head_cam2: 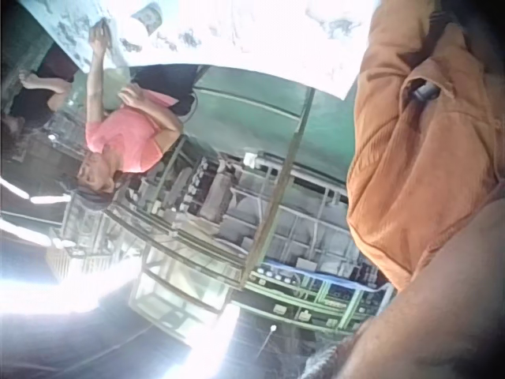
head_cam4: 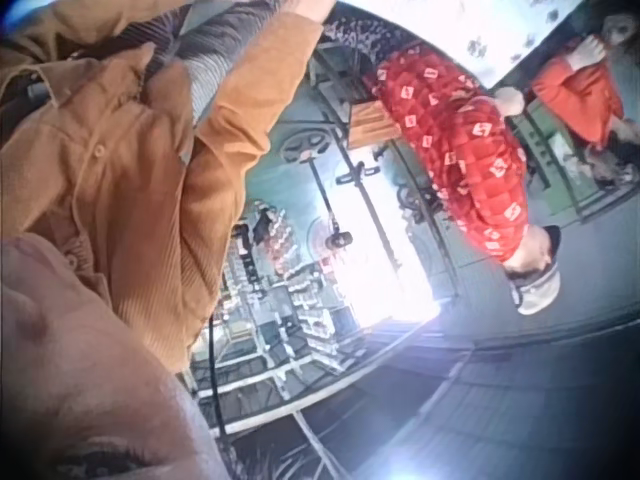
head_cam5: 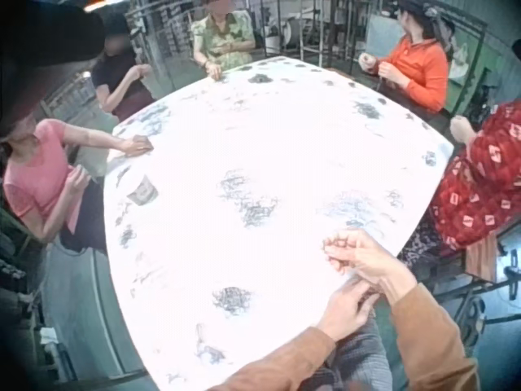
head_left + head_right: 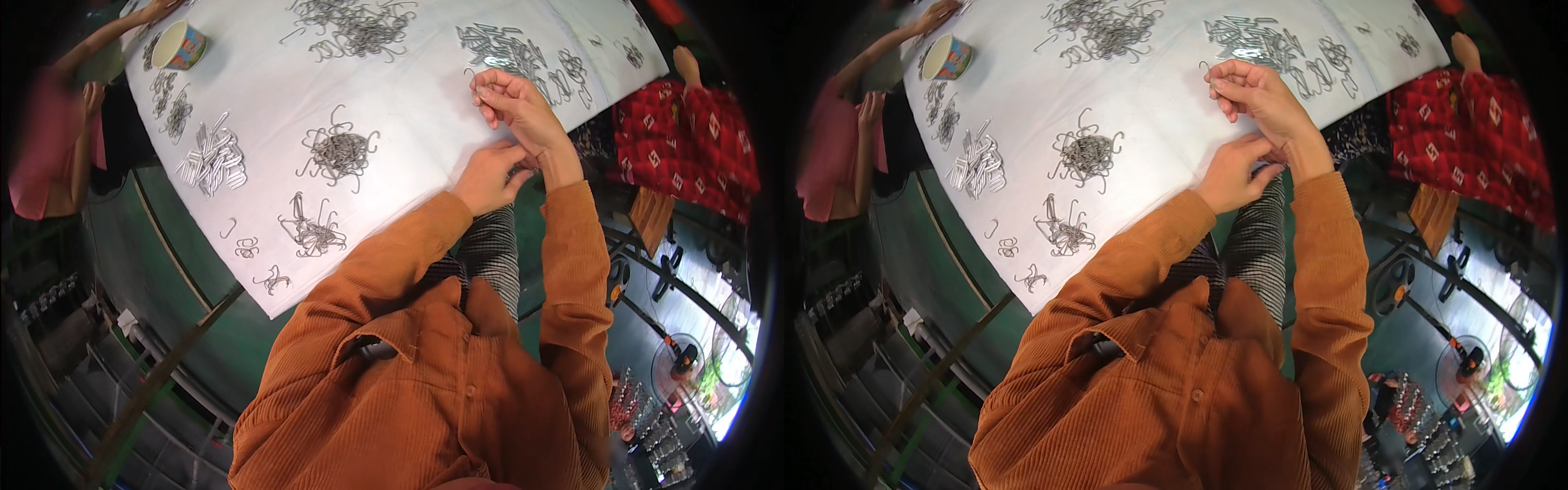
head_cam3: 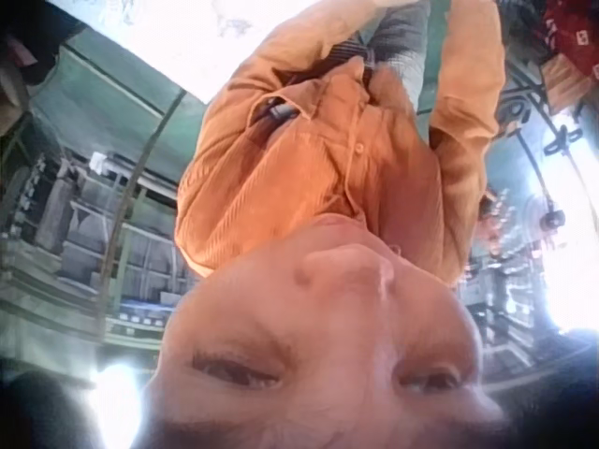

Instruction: The person sits at a table and repeatedly picks up small metal hooks and fasteners, joining them together by hand. They then hang the assembled chains onto a vertical metal rack structure nearby.

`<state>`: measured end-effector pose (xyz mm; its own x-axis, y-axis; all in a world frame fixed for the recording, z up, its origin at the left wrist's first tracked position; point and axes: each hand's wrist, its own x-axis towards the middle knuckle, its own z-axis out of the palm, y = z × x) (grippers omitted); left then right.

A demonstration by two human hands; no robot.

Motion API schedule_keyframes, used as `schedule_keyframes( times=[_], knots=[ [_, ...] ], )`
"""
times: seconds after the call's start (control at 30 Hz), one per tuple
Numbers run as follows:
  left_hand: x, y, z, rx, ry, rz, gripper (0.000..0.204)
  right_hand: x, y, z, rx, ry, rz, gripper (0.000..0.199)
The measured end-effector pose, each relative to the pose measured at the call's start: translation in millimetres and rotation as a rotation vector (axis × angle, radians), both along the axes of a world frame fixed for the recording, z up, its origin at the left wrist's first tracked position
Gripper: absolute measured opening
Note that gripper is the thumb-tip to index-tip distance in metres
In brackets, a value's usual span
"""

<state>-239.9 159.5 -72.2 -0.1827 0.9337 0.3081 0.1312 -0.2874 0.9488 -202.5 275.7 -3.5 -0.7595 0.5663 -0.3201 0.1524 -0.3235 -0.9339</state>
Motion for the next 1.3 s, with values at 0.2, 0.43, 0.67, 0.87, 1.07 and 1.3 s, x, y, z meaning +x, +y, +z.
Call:
schedule_keyframes(
  times=[0.2, 0.43, 0.67, 0.87, 1.07, 1.3],
  knots=[
    [-1.7, -0.9, 7.3, -0.068, 0.069, 0.016, 0.015, 25.1, 2.6, -0.1, 0.037, 0.011, -0.012, 0.011],
    [0.9, 2.8, 1.6, -0.003, 0.167, 0.071, 0.018, 0.2, 2.5, -12.9, 0.589, -0.239, 0.216, 0.010],
    [-5.1, -0.9, 10.8, -0.021, 0.166, 0.058, 0.028, -58.3, 3.5, 0.0, 0.449, -0.175, 0.286, 0.011],
    [1.5, 2.1, 10.2, -0.052, 0.074, 0.041, 0.026, -19.4, -2.5, 15.3, 0.117, -0.003, 0.169, 0.011],
    [-1.3, 1.0, 13.0, -0.082, 0.190, 0.032, 0.018, 51.3, -18.5, 3.6, -0.050, 0.189, -0.108, 0.012],
    [4.8, 1.0, 25.3, -0.223, 0.164, 0.037, 0.014, 91.0, -22.1, -0.4, 0.079, 0.141, -0.255, 0.011]
  ],
)
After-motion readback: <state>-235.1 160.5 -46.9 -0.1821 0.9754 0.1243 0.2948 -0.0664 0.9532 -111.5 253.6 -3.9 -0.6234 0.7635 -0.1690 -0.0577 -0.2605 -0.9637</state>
